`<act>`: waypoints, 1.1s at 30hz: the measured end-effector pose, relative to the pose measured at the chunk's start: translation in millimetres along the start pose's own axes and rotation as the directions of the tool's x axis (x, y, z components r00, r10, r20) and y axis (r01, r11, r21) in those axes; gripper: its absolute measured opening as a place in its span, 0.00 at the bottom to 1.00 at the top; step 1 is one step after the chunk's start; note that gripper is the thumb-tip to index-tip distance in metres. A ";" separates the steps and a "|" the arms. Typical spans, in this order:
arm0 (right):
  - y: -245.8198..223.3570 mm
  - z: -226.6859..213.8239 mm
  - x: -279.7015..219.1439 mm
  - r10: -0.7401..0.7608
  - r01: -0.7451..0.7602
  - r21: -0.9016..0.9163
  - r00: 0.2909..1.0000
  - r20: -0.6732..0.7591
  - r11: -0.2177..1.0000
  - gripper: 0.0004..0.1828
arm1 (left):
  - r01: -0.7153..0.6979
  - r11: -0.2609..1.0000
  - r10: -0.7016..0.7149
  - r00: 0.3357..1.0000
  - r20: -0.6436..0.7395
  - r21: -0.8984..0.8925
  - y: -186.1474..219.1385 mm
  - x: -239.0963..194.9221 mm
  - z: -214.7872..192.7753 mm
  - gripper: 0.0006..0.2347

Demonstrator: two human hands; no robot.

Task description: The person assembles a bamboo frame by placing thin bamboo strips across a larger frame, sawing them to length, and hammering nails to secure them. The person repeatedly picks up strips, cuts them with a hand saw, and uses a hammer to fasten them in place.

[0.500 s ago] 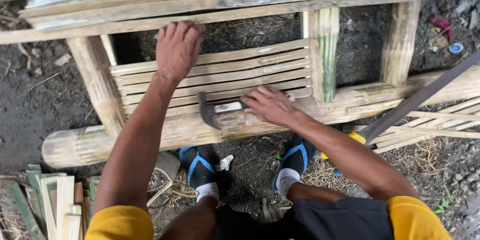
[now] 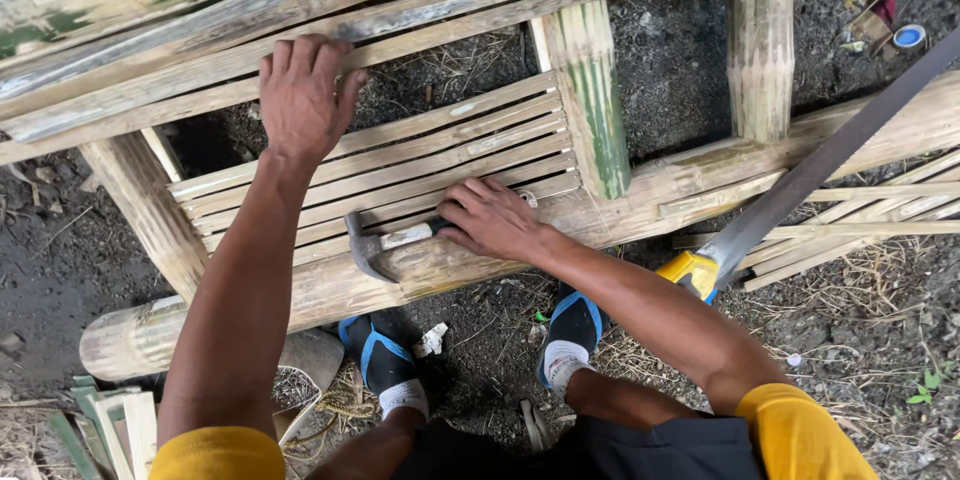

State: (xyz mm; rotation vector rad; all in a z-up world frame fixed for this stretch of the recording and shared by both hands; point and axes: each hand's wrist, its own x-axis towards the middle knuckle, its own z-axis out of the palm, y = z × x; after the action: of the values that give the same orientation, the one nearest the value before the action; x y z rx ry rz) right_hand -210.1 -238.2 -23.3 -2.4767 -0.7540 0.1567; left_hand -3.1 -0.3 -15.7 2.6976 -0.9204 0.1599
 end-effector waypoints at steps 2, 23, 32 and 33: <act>0.8 -0.1 -0.6 0.003 -0.003 0.007 1.000 0.001 1.000 0.20 | 0.050 0.999 -0.050 0.998 0.031 0.008 -5.3 2.1 6.1 0.13; 3.1 -0.9 1.7 0.022 -0.023 0.012 0.998 0.054 1.000 0.18 | 0.180 0.977 -0.159 0.972 -0.172 0.115 -30.2 47.6 35.3 0.09; 10.3 7.4 2.5 0.187 -0.128 0.308 0.967 -0.173 0.943 0.16 | 0.117 0.991 -0.110 0.988 -0.109 0.060 -24.9 34.8 17.7 0.06; 16.2 0.6 1.8 0.368 -0.251 0.495 0.917 -0.155 0.832 0.17 | 0.134 0.989 -0.129 0.987 -0.098 0.053 -20.7 30.3 12.0 0.05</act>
State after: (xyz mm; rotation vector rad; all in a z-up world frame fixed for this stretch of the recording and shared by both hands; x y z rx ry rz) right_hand -200.9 -248.2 -32.3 -2.0794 -0.1656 0.1290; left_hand 33.6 -5.9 -26.0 2.7680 -0.7183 0.2889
